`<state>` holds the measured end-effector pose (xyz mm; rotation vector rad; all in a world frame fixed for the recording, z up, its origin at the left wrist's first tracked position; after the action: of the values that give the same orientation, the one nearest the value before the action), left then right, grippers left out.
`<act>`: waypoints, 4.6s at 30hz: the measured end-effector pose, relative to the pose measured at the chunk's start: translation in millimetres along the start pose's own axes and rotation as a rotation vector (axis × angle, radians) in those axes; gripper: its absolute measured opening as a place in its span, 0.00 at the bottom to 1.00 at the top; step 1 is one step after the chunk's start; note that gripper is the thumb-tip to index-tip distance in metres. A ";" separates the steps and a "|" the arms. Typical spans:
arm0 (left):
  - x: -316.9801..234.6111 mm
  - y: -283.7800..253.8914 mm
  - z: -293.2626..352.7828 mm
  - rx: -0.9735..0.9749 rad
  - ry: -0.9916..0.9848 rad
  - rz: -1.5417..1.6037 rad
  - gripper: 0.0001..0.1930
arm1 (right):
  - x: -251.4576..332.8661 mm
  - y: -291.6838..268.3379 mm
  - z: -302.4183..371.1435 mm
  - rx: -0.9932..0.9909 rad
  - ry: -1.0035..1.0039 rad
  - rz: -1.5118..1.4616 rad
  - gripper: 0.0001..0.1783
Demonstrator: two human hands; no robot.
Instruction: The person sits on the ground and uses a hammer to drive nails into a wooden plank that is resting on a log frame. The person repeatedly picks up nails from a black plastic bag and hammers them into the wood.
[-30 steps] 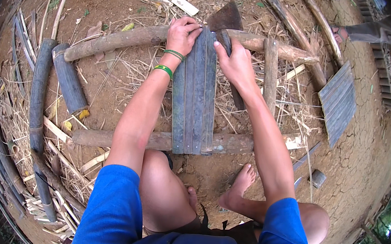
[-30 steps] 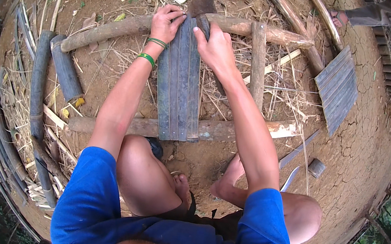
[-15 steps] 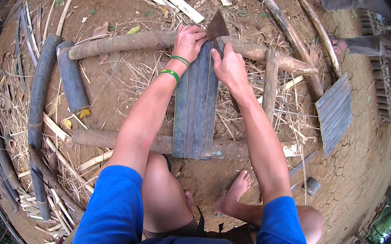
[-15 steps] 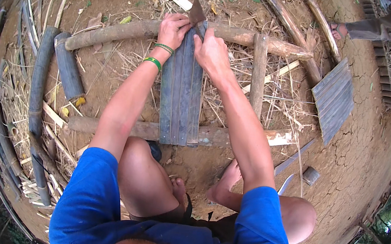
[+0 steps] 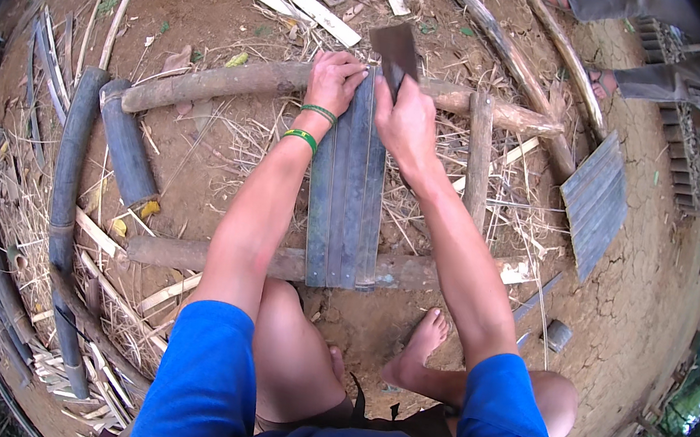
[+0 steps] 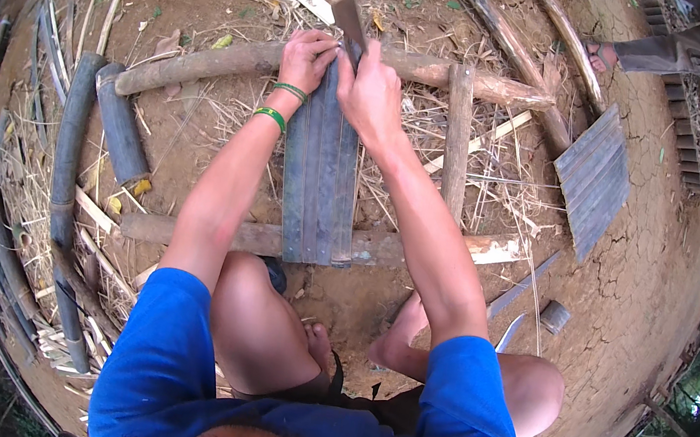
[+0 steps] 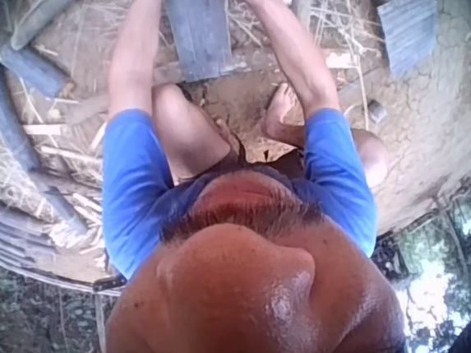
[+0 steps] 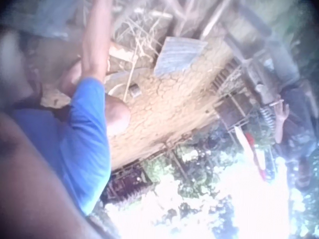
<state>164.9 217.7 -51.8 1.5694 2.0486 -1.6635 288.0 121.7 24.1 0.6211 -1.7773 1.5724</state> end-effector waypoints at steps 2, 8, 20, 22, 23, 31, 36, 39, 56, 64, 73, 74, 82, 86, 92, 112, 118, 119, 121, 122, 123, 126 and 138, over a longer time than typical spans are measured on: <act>-3.2 2.1 -1.5 -0.007 0.029 -0.009 0.05 | -20.3 14.6 -7.4 0.154 0.129 0.092 0.23; 5.0 4.8 0.5 0.016 -0.038 0.035 0.04 | -10.2 -14.8 1.9 0.102 0.120 -0.004 0.24; -59.3 -21.7 82.2 0.000 -0.828 -0.444 0.58 | -33.6 -24.3 48.7 0.227 0.295 -0.085 0.26; -70.7 -9.9 97.3 0.005 -0.822 -0.598 0.61 | -52.1 -9.9 40.3 0.157 0.267 -0.184 0.25; -63.7 -8.1 106.4 0.129 -0.908 -0.372 0.61 | -50.0 -3.4 37.6 0.207 0.344 -0.281 0.23; -49.4 0.3 116.5 0.262 -0.945 -0.274 0.58 | -52.4 56.9 16.8 0.055 0.617 -1.044 0.16; -58.0 -0.9 113.8 0.249 -0.949 -0.279 0.59 | -63.9 44.4 10.0 0.046 0.585 -1.008 0.18; -60.8 -7.0 113.4 0.244 -0.967 -0.280 0.59 | -53.5 11.9 10.1 0.051 0.510 -0.686 0.18; -59.4 -5.7 108.0 0.221 -0.947 -0.289 0.57 | -12.4 4.1 7.5 0.173 0.220 -0.046 0.24; -59.5 -5.6 113.7 0.261 -0.957 -0.273 0.58 | 19.3 -32.3 13.9 -0.085 -0.057 -0.108 0.23; -56.1 -10.9 116.3 0.256 -1.007 -0.188 0.56 | 11.3 -15.2 -10.9 0.050 -0.036 -0.088 0.18; -56.8 -11.0 115.2 0.255 -1.000 -0.189 0.56 | 13.0 -17.3 -7.4 -0.020 -0.130 -0.115 0.18; -59.9 -5.4 111.5 0.252 -0.971 -0.192 0.55 | -52.3 -17.9 1.6 0.116 0.106 -0.038 0.26; -58.7 -5.6 113.0 0.254 -0.977 -0.235 0.56 | -48.9 -28.5 4.7 0.056 0.212 -0.253 0.24; -60.0 -9.2 112.2 0.242 -0.980 -0.289 0.56 | -31.1 -0.5 -61.6 0.339 0.240 -0.359 0.19; -60.8 -5.4 110.8 0.241 -0.976 -0.273 0.55 | -66.3 45.3 -87.4 0.275 -0.037 -0.277 0.22; -58.8 -5.7 111.5 0.242 -0.983 -0.259 0.55 | -29.1 36.6 -77.5 0.295 -0.178 -0.036 0.26; -58.8 -6.1 111.2 0.240 -0.980 -0.261 0.55 | -26.3 36.2 -77.1 0.306 -0.195 -0.025 0.25; -60.2 -5.9 110.3 0.235 -0.975 -0.266 0.55 | -29.2 35.0 -80.2 0.330 -0.182 -0.009 0.27; -61.7 -5.5 109.0 0.237 -0.969 -0.267 0.56 | -33.7 36.1 -82.0 0.340 -0.176 -0.002 0.27; -63.9 -4.5 107.3 0.239 -0.962 -0.268 0.56 | -33.1 26.8 -81.5 0.254 -0.253 0.047 0.28; -61.0 -4.5 106.4 0.236 -0.952 -0.251 0.56 | -35.3 1.5 -73.0 0.196 -0.231 0.104 0.30; -61.7 -9.4 111.9 0.264 -1.000 -0.201 0.55 | 14.7 -44.5 -32.1 0.075 -0.073 0.076 0.22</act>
<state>130.9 94.1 -54.3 0.3400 1.4843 -2.1964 316.5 147.4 66.0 0.6609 -1.8215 1.6939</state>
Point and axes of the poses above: each hand's wrist, its own z-axis away from the middle knuckle, its own y-axis out of the palm, x = y × z, the point moved 8 cm from there along -z, towards the middle knuckle, and after that the axes turned 11 degrees about x, right-handed, at the moved point
